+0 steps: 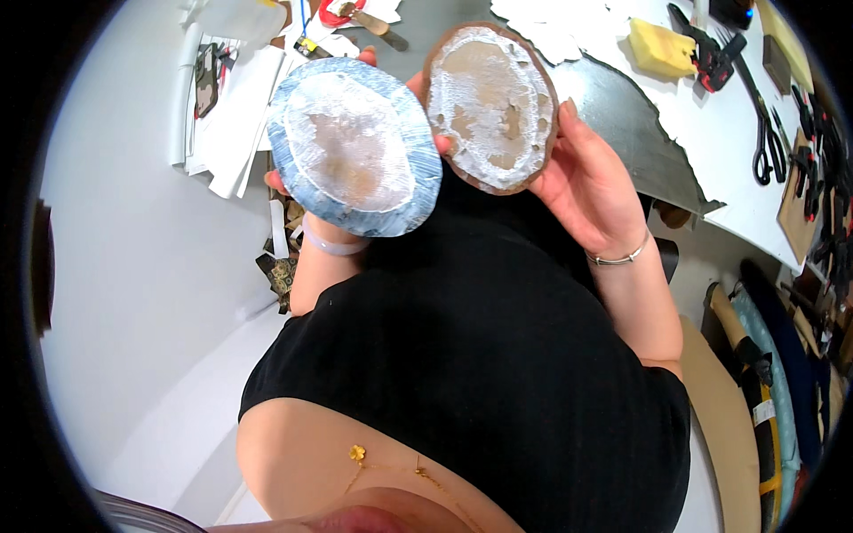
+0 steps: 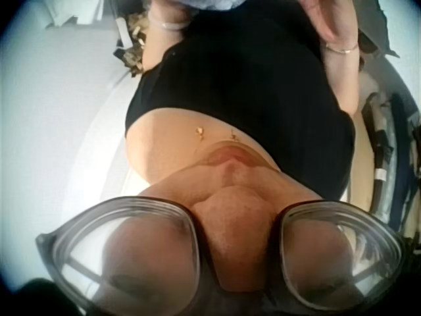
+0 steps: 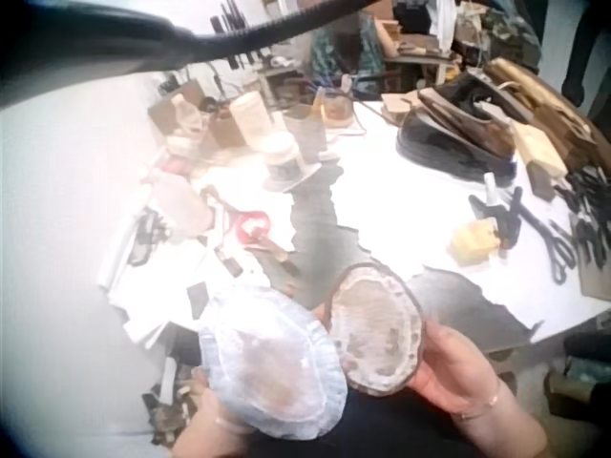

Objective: The person holds two circular craft pieces, one with a patterned exterior and one plain brown, and presses them together. They separate the pieces, apply a white adhesive to the interior of the patterned piece with a brush, then rejoin the two pieces and press the edges to secure the bond.

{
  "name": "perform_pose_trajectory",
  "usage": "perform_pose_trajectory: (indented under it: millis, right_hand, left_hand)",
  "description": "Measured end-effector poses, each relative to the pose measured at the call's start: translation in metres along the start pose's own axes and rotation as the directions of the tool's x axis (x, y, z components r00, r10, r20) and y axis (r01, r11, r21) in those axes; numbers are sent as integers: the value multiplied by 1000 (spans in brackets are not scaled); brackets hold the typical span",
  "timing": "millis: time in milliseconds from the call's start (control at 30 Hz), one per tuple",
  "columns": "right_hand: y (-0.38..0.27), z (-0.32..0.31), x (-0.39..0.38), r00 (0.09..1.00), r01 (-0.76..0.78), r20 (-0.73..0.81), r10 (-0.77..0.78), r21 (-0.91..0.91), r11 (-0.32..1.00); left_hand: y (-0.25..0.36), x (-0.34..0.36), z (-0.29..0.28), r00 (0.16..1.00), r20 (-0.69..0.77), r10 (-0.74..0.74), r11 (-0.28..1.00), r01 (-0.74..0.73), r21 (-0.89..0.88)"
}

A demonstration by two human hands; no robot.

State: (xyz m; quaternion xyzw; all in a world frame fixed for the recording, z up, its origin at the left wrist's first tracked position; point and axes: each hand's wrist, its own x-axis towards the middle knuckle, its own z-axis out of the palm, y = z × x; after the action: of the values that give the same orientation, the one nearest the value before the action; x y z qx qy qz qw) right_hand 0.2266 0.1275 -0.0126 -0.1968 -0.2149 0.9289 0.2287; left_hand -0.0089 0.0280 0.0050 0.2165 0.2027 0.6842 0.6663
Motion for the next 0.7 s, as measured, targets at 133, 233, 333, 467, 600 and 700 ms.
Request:
perform_pose_trajectory:
  millis: [133,233,333,467,600,700]
  right_hand:
    - [8,12,1,999,-3,34,1,64,998]
    - [16,13,4,995,-44,93,28,178,983]
    - [19,7,3,971,-110,236,32,323,940]
    - [20,4,5,959,-127,279,38,307,943]
    - [21,-3,5,953,-113,302,23,284,952]
    - [21,-3,6,959,-88,283,11,260,962]
  left_hand:
    - [1,-1,3,985,-168,-27,1000,27,-3]
    - [-1,4,11,941,-329,-79,995,96,36]
    - [-7,0,-16,1000,14,15,974,-11,-228]
    - [-8,-4,-20,1000,7,-24,957,25,-289]
    - [-4,-1,-17,997,9,-73,969,73,-236]
    - [-4,2,-7,996,15,-86,942,86,-325]
